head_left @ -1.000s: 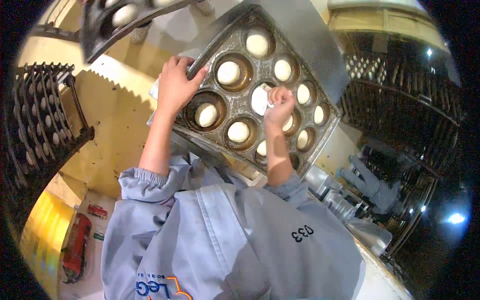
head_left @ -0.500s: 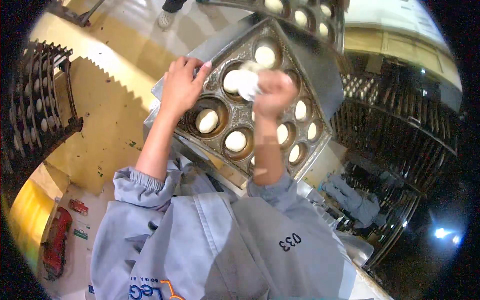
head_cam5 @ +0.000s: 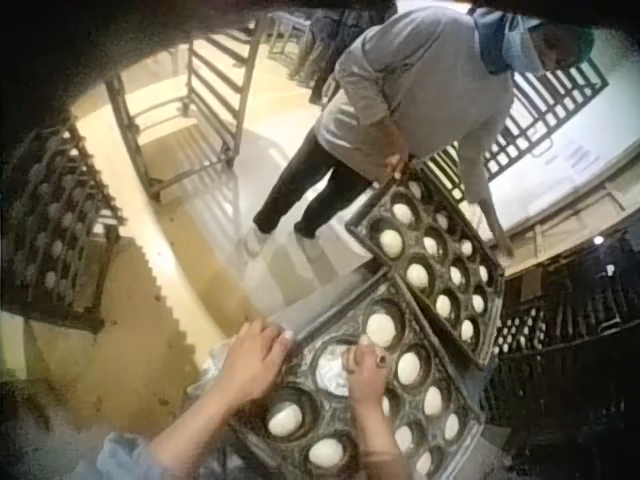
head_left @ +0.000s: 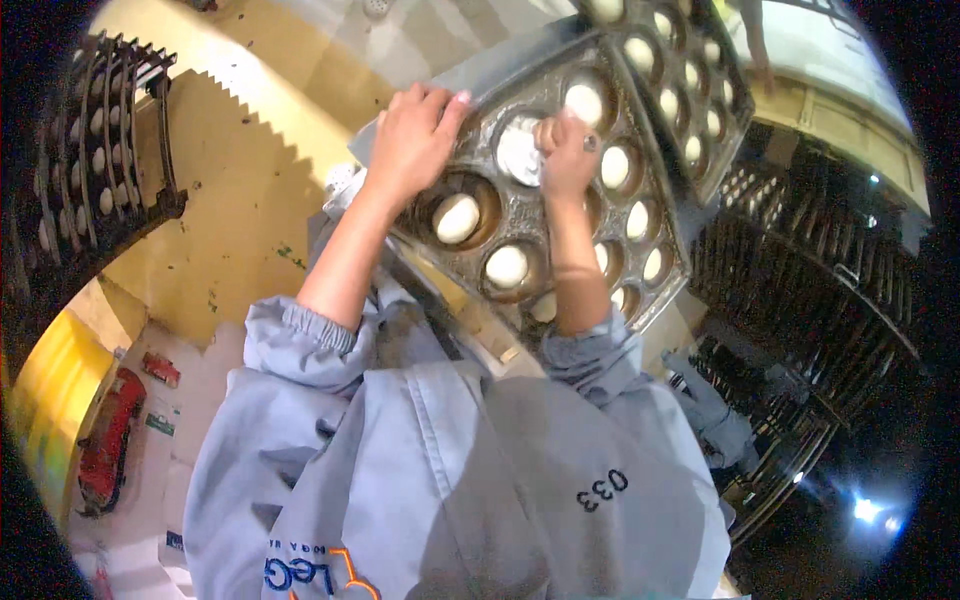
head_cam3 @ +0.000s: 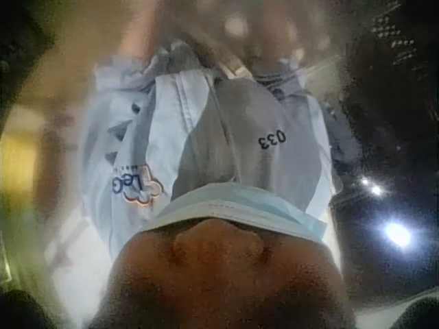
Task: The person glazes dough balls in metal trays by hand with a cloth. They take trays from a rack and place them on a surface before wiping each dough ball.
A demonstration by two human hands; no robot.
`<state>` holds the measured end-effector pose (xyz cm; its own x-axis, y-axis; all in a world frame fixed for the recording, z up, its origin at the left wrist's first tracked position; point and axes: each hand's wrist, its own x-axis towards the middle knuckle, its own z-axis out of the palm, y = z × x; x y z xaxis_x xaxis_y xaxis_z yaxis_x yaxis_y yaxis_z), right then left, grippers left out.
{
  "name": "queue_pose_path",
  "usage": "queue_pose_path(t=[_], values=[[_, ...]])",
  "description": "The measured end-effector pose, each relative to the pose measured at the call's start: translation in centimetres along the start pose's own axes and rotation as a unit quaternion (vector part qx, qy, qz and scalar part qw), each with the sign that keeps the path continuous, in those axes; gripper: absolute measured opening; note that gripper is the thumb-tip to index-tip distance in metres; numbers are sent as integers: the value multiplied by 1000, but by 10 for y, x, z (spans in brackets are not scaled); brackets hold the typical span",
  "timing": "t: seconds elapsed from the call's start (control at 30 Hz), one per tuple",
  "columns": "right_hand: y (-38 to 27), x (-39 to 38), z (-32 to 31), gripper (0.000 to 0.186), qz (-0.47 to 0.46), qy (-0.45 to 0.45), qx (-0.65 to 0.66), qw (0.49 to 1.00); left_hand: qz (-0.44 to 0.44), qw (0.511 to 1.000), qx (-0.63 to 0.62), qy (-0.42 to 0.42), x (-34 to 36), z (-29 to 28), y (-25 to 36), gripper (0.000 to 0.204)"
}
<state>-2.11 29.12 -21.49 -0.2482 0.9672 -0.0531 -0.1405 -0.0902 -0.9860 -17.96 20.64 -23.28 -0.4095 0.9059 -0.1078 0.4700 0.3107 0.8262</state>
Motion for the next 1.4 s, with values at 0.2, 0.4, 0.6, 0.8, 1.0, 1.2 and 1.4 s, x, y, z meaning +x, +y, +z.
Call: queue_pose_path(t=[0.2,0.4,0.6,0.8,1.0,1.2,1.4], values=[[10,-83,-5,20,-78,-140,-81,984,12,1000,-17,9,-1,-1,-6,42],[9,-77,32,28,-61,-293,-202,932,29,999,-22,3,0,3,-11,41],[19,-93,28,24,-130,-219,-176,951,52,998,-24,-13,5,2,-13,42],[-39,-116,4,11,-207,-169,-123,956,38,999,-23,-31,13,4,-12,40],[16,-154,-81,15,-118,-201,-157,960,24,999,-24,-31,14,6,-10,40],[5,-152,-77,27,-90,-173,-168,966,6,999,9,-46,11,0,2,41],[-62,-184,-105,26,-211,-61,-109,969,-75,989,-89,-87,8,-4,6,38]])
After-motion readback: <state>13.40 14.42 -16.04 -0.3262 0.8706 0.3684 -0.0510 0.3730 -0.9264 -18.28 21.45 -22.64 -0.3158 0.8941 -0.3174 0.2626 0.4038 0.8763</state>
